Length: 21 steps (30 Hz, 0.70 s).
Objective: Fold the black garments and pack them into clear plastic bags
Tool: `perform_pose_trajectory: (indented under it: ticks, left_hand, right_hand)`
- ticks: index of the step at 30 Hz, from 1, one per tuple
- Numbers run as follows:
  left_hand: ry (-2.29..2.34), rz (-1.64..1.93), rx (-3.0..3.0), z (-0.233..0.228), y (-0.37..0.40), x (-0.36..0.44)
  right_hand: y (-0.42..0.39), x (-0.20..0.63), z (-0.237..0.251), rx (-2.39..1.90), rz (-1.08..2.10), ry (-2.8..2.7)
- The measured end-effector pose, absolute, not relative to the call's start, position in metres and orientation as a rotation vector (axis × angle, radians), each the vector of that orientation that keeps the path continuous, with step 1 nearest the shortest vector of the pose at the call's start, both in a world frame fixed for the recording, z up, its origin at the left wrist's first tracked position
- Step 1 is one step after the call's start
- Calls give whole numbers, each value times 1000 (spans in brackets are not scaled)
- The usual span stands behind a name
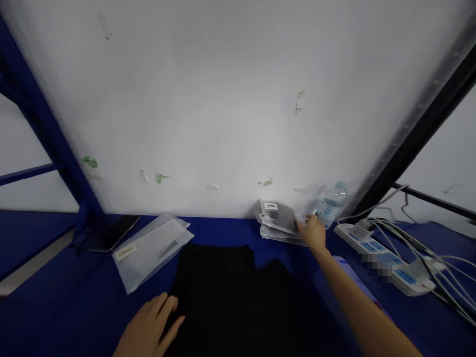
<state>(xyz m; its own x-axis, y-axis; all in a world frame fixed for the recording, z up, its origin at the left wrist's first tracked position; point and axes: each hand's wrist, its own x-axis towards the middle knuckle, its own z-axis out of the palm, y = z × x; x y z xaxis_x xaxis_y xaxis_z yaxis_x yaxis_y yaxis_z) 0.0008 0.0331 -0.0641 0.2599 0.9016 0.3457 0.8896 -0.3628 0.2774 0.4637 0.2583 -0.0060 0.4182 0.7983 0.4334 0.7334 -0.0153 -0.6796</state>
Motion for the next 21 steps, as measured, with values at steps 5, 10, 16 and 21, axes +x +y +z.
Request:
perform_pose_trajectory:
  ticks: [5,10,16,21]
  left_hand:
    - [1822,668,2409,-46,30,12]
    - [1812,573,2413,-25,26,21]
    - [1771,573,2388,-19,14,21]
    - [1759,608,2288,-10,33,11]
  right_hand:
    - [257,430,-12,-1557,-65,-1789]
    - [263,412,-30,-1695,-105,-1871]
    - [258,411,-18,-1763,-134,-1841]
    - [216,381,4,-1473,-1,-1883]
